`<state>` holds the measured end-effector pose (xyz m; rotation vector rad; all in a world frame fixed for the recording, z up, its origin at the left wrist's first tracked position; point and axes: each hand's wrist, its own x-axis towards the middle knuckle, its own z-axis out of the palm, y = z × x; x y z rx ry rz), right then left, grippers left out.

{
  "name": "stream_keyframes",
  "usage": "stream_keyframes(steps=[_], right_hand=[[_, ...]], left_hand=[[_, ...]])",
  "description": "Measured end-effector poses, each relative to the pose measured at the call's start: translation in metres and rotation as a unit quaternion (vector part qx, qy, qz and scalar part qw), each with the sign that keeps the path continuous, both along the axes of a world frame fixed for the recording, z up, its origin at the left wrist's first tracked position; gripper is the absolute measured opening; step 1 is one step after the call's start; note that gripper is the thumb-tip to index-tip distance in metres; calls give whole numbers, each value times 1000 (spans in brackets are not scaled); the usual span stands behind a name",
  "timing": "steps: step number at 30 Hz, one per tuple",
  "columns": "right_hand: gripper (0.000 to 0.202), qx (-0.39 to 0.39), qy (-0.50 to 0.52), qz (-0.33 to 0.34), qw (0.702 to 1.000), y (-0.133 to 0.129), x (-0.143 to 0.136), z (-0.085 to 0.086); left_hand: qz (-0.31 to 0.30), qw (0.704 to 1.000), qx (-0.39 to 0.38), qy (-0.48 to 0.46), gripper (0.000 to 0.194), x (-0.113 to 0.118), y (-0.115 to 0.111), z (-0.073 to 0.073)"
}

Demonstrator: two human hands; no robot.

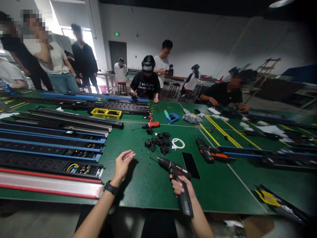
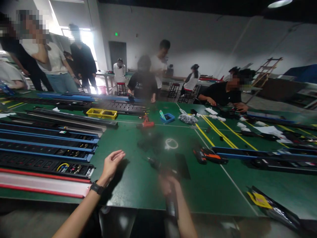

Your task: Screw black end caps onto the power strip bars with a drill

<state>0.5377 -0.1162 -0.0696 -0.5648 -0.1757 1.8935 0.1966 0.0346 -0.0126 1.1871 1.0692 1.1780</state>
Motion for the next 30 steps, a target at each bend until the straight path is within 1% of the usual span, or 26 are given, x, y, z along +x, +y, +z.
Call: stream_keyframes(steps=[2,4,7,10,13,15,17,19,21,22,23,25,26,28,29,30], right_hand=[[32,7,16,1,1000,-1,1,-4],[29,19,19,1,1000,-2,0,-6],[27,31,14,9,999,-3,-1,-3],[22,31,10,12,999,-3,-3,-1],[25,24,17,15,999,-3,-3,-2],[28,17,27,20,999,-2,-2,-4],[29,11,40,24,999,-2,0,-7],[29,7,53,27,998,-1,2,-10],[28,3,61,28,998,-1,3,-12],[29,0,64,26,998,-1,3,-13],[30,-3,65,25,998,-2,3,-13],[31,-5,59,23,998,-3,1,-10],[31,0,47,23,999,-3,0,-9],[28,15,12,28,999,-4,-4,-4],[27,23,-8,30,999,-5,-5,-2],[27,26,-23,30,999,-5,-7,1]], left_hand=[[18,989,-52,-135,52,-11,-18,-8],[15,972,-83,-218,53,-17,-30,-9],[-13,958,-96,-269,49,-20,-41,-5],[-13,957,-93,-276,52,-21,-46,-2],[13,974,-77,-214,63,-22,-47,-6],[20,986,-68,-150,59,-24,-48,-9],[11,994,-46,-97,58,-25,-50,-12],[5,999,10,-37,54,-25,-52,-13],[11,996,74,42,40,-25,-55,-11],[16,993,92,77,35,-24,-56,-10],[22,989,100,102,35,-23,-57,-9],[33,985,112,130,35,-20,-59,-5],[35,982,124,137,30,-19,-60,-4],[21,976,153,157,19,-18,-62,-1],[8,973,162,165,18,-18,-65,0],[-5,971,164,171,22,-18,-67,1]])
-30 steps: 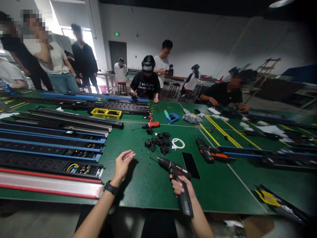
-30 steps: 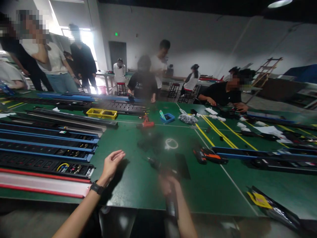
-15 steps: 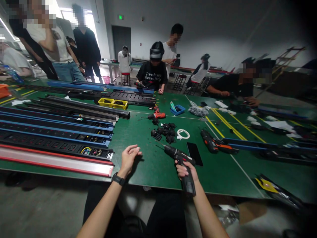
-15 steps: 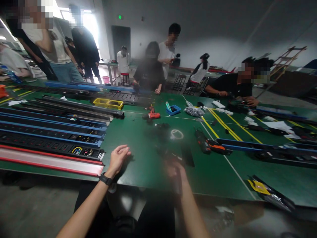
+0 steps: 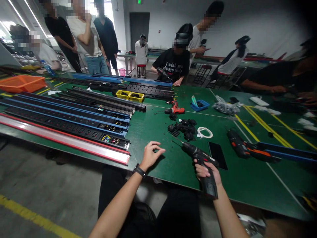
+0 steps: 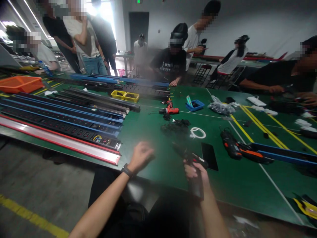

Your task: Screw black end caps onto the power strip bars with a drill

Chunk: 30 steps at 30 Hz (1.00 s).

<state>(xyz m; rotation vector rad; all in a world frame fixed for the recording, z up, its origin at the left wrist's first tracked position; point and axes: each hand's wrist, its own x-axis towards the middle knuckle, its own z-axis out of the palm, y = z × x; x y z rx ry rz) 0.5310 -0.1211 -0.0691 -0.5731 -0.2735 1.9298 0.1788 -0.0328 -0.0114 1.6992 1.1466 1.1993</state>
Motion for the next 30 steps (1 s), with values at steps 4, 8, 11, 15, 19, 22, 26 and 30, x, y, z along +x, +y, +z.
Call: stream_keyframes(steps=[4,8,11,15,19,22,26,30], right_hand=[[31,-36,15,-21,999,0,-2,3],[33,-65,62,-32,995,0,1,-1],[33,-64,66,-31,995,1,2,-2],[32,-64,62,-31,996,2,1,0],[32,-65,58,-28,996,3,2,0],[33,-70,55,-29,996,4,4,-3],[35,-72,45,-23,996,4,5,-6],[31,-56,34,-22,998,4,4,-3]], left_hand=[[4,1000,8,9,28,-8,-16,1],[1,999,30,15,31,-30,-36,4],[18,998,53,20,24,-56,-53,9],[56,993,90,55,34,-105,-70,14],[226,946,151,176,16,-169,-61,14],[315,899,147,266,34,-211,-39,6],[306,892,143,302,45,-235,-13,-11],[310,882,166,313,49,-229,-1,-24]])
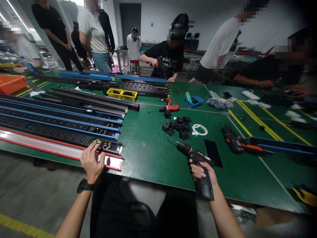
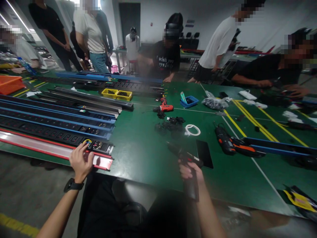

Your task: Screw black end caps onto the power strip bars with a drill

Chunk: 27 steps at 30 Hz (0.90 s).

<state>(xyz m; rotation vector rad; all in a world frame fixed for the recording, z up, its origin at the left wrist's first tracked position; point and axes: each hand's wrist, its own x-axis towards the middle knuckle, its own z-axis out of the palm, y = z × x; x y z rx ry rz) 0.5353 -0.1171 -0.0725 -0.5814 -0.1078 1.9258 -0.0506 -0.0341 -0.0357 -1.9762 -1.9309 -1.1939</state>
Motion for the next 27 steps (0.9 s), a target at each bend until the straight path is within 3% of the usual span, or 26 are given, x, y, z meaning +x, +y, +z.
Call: stream_keyframes(steps=[7,18,22,27], right_hand=[[25,65,-60,31,996,3,-3,6],[29,24,-22,2,999,4,2,-4],[27,40,-3,19,999,5,-1,1],[27,73,-55,37,995,4,-9,12]], left_hand=[[2,1000,-7,18,54,4,9,-8],[-2,999,-19,31,63,8,24,-8],[-3,1000,-13,23,64,9,24,-8],[-4,1000,-3,21,61,9,24,-8]])
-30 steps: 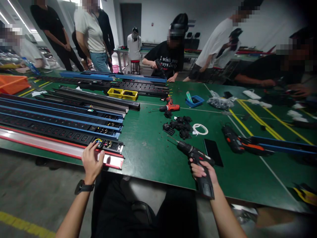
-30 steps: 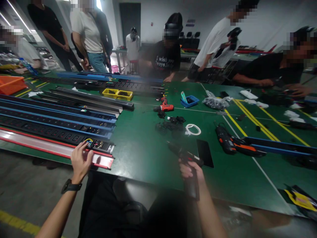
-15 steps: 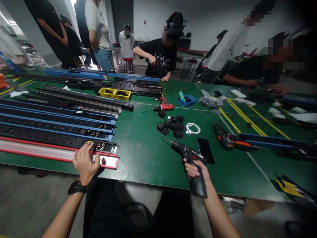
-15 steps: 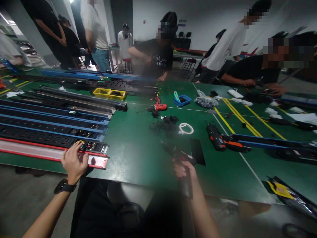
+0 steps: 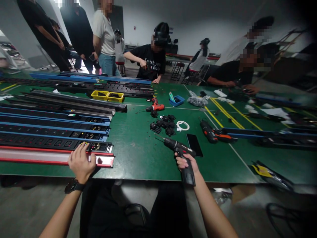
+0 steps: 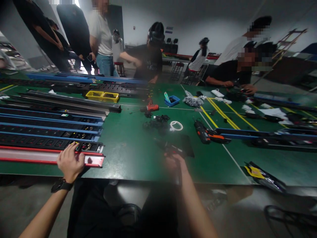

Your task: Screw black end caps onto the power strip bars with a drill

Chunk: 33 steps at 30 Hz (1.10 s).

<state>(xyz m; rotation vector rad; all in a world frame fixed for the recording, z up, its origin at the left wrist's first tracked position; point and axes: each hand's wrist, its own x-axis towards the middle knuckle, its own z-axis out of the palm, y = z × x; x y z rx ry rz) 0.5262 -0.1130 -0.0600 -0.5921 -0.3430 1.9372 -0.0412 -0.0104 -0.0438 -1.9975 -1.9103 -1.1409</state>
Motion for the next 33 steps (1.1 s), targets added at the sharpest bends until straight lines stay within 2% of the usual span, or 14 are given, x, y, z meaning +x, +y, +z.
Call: stream_keyframes(steps=[4,8,11,13,16,19,22,25,28,31,33], right_hand=[[30,4,-25,-9,1000,-3,-9,9],[34,8,-44,-18,999,-5,-14,12],[37,6,-54,-21,998,-5,-14,12],[38,-2,-55,-26,998,-4,-14,11],[39,-22,-40,-43,998,-4,-13,10],[38,-40,-17,-40,998,-4,-11,9],[37,-43,-3,-23,999,-2,-9,8],[35,-32,-1,-17,999,1,-5,5],[34,-33,15,-27,999,3,-2,1],[35,-46,26,-25,998,4,0,-4],[35,-49,17,-23,998,4,0,-5]], left_hand=[[-1,1000,-4,-9,59,-1,-4,5],[2,1000,-7,-18,57,-1,-14,17],[6,998,26,-49,50,15,-21,28],[-32,996,43,-70,44,38,-23,35],[-134,986,41,-88,36,85,-22,39],[-226,969,8,-103,34,135,-17,37],[-284,951,-47,-114,34,180,-10,31],[-316,934,-89,-141,34,220,3,26],[-321,921,-123,-181,32,255,33,26],[-291,918,-152,-222,27,284,72,33],[-278,918,-155,-235,25,302,90,42]])
